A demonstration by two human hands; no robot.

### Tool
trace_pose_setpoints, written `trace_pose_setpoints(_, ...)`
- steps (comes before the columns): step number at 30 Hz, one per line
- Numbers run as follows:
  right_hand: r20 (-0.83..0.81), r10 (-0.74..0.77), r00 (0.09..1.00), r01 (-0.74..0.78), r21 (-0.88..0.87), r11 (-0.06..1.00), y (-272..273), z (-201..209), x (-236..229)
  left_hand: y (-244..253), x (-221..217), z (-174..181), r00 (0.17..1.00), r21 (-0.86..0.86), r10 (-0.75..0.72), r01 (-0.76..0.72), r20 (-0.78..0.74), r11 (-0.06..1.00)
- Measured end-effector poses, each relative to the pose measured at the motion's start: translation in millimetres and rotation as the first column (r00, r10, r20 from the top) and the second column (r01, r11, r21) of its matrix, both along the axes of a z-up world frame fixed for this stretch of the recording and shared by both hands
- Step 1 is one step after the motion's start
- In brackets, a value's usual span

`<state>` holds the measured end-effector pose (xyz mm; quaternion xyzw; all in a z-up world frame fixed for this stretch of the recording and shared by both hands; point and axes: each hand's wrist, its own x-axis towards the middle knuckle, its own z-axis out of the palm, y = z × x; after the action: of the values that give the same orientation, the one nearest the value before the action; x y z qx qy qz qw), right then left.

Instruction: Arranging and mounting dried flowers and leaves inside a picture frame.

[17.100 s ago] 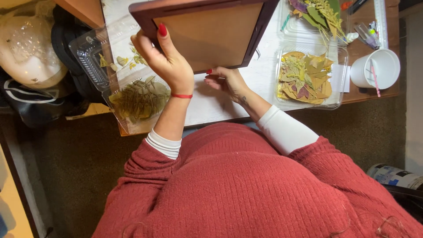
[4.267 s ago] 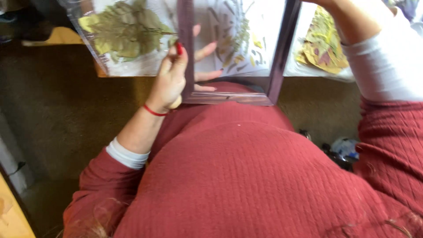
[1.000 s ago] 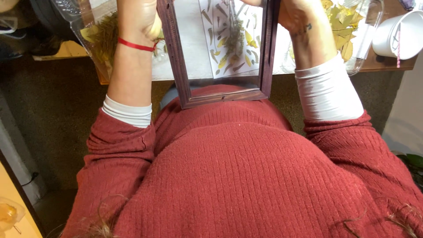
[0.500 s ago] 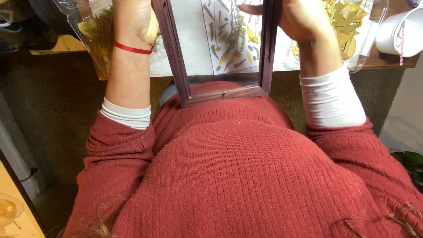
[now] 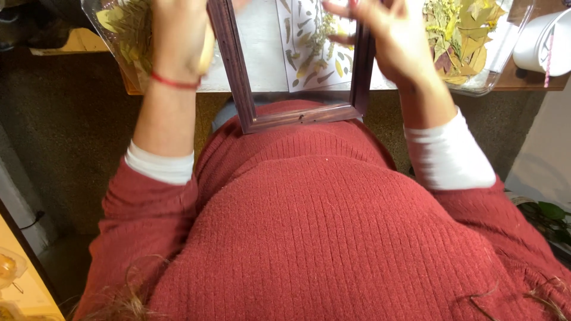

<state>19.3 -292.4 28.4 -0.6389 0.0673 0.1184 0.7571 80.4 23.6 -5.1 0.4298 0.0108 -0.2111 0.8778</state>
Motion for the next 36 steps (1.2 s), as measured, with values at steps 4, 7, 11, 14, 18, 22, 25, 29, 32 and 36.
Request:
trace_pose_setpoints(4,-0.068,0.094,0.993,-0.092,0.034,0.995,4,9,-27,1,-30,20,0.997,0.056,-0.052,0.049,0.056,0.997)
trace_pose_setpoints(7,-0.109,0.095,0.989,-0.1,-0.037,0.994,5,9,-43,2,-58,22,0.98,0.192,-0.16,0.136,0.116,0.972)
trace_pose_setpoints(11,-0.085,0.088,0.992,-0.093,-0.059,0.994,4,5,-45,5,-71,17,0.973,0.327,-0.23,0.212,0.015,0.921)
trace_pose_setpoints(14,-0.081,0.081,0.993,-0.081,-0.003,0.997,4,-6,-41,10,-72,-3,0.963,0.356,-0.217,0.149,0.161,0.922)
trace_pose_setpoints(18,-0.158,0.079,0.984,-0.07,0.061,0.996,6,9,-37,13,-67,12,0.96,0.344,-0.232,0.168,0.155,0.924)
trace_pose_setpoints(22,-0.166,0.197,0.966,-0.196,0.025,0.98,2,17,-43,17,-70,28,0.903,0.396,-0.361,0.252,0.232,0.883)
trace_pose_setpoints(25,-0.127,0.25,0.96,-0.262,-0.092,0.961,0,17,-52,15,-76,28,0.899,0.383,-0.387,0.29,0.205,0.877)
trace_pose_setpoints(29,-0.125,0.255,0.959,-0.276,-0.196,0.941,1,15,-49,10,-77,28,0.925,0.431,-0.348,0.254,0.153,0.866)
trace_pose_setpoints(32,-0.074,0.28,0.957,-0.288,-0.172,0.942,0,6,-48,11,-77,28,0.926,0.462,-0.339,0.23,0.169,0.857)
trace_pose_setpoints(36,-0.101,0.274,0.956,-0.29,-0.217,0.932,2,12,-35,17,-72,25,0.917,0.444,-0.344,0.228,0.2,0.866)
